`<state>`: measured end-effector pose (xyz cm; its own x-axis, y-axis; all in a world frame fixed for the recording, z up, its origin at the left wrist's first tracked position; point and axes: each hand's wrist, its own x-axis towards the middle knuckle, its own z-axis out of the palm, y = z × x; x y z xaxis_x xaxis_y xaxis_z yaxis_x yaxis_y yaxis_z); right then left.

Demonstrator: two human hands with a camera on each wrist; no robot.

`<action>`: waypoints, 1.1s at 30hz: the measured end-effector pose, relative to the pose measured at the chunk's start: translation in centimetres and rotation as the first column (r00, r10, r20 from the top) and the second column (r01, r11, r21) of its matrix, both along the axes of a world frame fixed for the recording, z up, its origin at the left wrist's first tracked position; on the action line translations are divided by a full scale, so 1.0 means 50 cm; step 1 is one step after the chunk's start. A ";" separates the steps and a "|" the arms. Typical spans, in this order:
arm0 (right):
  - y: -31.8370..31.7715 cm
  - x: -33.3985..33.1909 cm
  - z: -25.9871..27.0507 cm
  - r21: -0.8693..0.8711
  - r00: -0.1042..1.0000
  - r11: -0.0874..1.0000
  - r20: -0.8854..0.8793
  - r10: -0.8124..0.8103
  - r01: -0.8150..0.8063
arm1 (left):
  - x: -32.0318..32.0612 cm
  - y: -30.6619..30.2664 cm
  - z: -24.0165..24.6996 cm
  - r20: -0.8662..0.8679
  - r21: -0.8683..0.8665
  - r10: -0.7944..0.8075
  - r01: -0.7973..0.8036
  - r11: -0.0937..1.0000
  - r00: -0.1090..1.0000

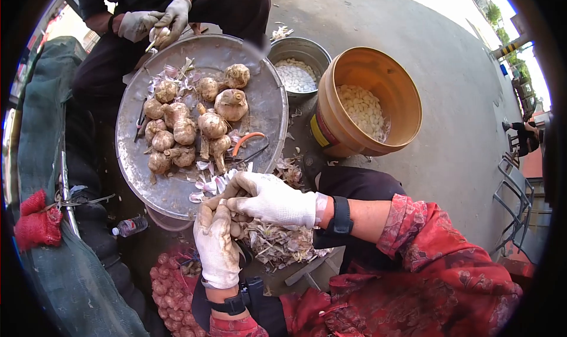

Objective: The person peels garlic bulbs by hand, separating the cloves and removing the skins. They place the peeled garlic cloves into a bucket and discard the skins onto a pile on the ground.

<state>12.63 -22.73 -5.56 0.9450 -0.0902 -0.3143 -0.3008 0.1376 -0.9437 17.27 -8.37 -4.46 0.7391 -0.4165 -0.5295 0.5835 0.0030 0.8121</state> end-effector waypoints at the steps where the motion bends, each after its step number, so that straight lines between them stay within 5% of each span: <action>1: -0.004 -0.003 0.006 -0.052 1.000 0.998 -0.012 0.026 -0.027 | 0.001 0.002 -0.003 -0.040 -0.037 0.011 -0.013 0.999 0.999; 3: -0.006 -0.005 0.011 -0.098 0.998 0.993 -0.023 0.057 -0.059 | 0.007 0.006 -0.012 -0.078 -0.067 0.027 -0.032 0.997 0.997; 6: 0.004 -0.008 0.001 0.288 0.997 0.956 -0.062 -0.039 0.055 | 0.018 0.019 -0.027 -0.257 -0.295 0.011 -0.089 0.951 0.966; 8: 0.001 -0.003 0.005 0.496 0.996 0.865 -0.075 -0.053 0.083 | 0.018 0.014 -0.021 -0.269 -0.232 0.062 -0.127 0.965 0.961; 12: -0.014 0.000 -0.012 0.706 0.995 0.702 -0.067 -0.067 0.095 | 0.025 0.016 -0.021 -0.283 -0.384 0.048 -0.160 0.909 0.958; 16: -0.021 0.002 -0.013 0.770 0.996 0.632 -0.042 -0.079 0.083 | 0.038 0.012 -0.012 -0.062 -0.436 -0.088 0.052 0.899 0.994; 20: -0.024 0.000 -0.018 0.854 0.996 0.518 0.011 -0.088 0.037 | 0.015 0.007 -0.025 0.036 -0.245 0.110 -0.098 0.964 0.993; 22: -0.023 0.003 -0.024 0.937 0.993 0.332 -0.089 -0.078 0.111 | 0.013 0.001 -0.021 0.160 -0.165 0.125 -0.098 0.981 0.979; 23: -0.019 0.000 -0.021 0.870 0.986 0.467 -0.119 -0.113 0.158 | 0.012 0.004 -0.011 0.144 -0.142 0.100 -0.080 0.987 0.985; 24: -0.019 0.000 -0.018 0.870 0.986 0.467 -0.120 -0.113 0.159 | 0.011 0.002 -0.016 0.142 -0.141 0.100 -0.079 0.987 0.985; 26: -0.022 0.003 -0.017 0.682 0.988 0.717 -0.129 -0.082 0.148 | 0.007 -0.002 -0.028 0.412 0.023 0.075 -0.093 0.995 0.908; 28: -0.022 0.008 -0.007 0.670 0.985 0.724 -0.155 -0.079 0.164 | 0.002 -0.004 -0.020 0.439 0.010 0.065 -0.078 0.997 0.896; 30: -0.026 0.009 0.015 0.431 0.985 0.902 -0.164 0.047 0.029 | 0.001 -0.001 -0.023 0.513 0.067 0.002 -0.042 0.997 0.859; 33: -0.024 0.007 0.021 0.392 0.983 0.920 -0.176 0.059 0.015 | -0.002 0.001 -0.028 0.628 0.116 -0.057 -0.021 0.993 0.776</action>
<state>12.98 -23.92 -4.52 0.8693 0.0947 -0.4852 -0.4678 0.4746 -0.7456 17.19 -8.32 -5.85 0.9159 -0.4012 0.0088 -0.0593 -0.1138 0.9917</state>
